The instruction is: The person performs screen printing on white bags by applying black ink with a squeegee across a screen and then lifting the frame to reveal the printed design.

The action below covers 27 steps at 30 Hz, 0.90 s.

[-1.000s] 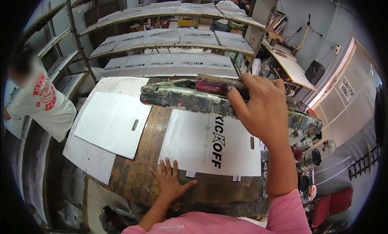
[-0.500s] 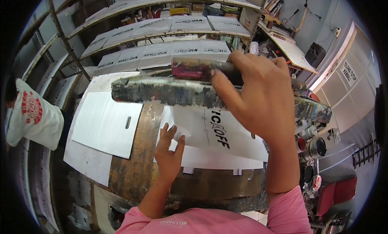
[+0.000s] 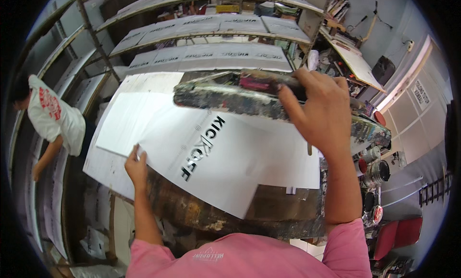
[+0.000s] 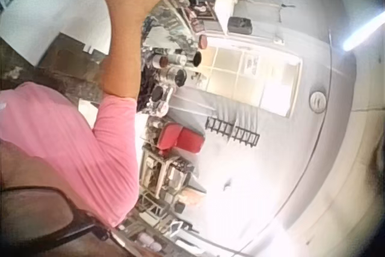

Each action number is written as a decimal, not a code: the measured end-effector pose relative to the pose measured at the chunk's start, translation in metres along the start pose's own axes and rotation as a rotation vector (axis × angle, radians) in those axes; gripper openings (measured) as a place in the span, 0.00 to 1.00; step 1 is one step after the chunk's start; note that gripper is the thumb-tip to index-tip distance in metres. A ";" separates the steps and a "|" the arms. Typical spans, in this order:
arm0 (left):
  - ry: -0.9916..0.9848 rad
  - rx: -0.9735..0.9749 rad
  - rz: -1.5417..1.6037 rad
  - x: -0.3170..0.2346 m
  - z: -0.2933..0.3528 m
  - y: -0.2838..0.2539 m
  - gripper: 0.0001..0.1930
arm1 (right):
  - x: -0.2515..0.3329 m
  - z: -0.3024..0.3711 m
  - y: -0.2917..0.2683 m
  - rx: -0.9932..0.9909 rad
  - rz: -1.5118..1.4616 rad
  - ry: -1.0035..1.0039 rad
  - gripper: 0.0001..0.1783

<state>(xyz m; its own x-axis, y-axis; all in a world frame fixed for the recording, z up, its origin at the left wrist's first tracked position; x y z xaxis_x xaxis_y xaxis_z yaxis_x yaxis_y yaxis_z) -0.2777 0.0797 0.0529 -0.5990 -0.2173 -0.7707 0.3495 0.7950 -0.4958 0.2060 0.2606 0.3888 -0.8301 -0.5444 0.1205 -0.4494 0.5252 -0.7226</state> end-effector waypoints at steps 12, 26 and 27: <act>0.368 -0.024 -0.681 -0.059 -0.115 -0.060 0.55 | 0.006 0.013 0.000 0.012 0.032 0.090 0.27; 0.204 0.561 0.061 -0.125 0.182 0.102 0.51 | -0.013 0.269 0.155 0.809 -0.266 0.133 0.20; 0.248 0.547 -0.029 -0.116 0.186 0.103 0.52 | -0.010 0.272 0.155 0.716 -0.264 0.117 0.20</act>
<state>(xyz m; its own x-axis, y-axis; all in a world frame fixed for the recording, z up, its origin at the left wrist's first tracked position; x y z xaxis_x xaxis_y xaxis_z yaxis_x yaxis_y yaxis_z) -0.0378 0.0818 0.0166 -0.7410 -0.0432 -0.6701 0.6114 0.3694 -0.6998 0.2340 0.1696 0.0909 -0.7723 -0.4993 0.3928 -0.3475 -0.1856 -0.9191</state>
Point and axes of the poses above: each hand's wrist, its own z-axis away from the middle knuckle, its own y-axis out of the palm, x = y × z, the point moved 9 cm from there along -z, towards the middle knuckle, and after that the axes turned 9 degrees about y, right-handed, at the moved point
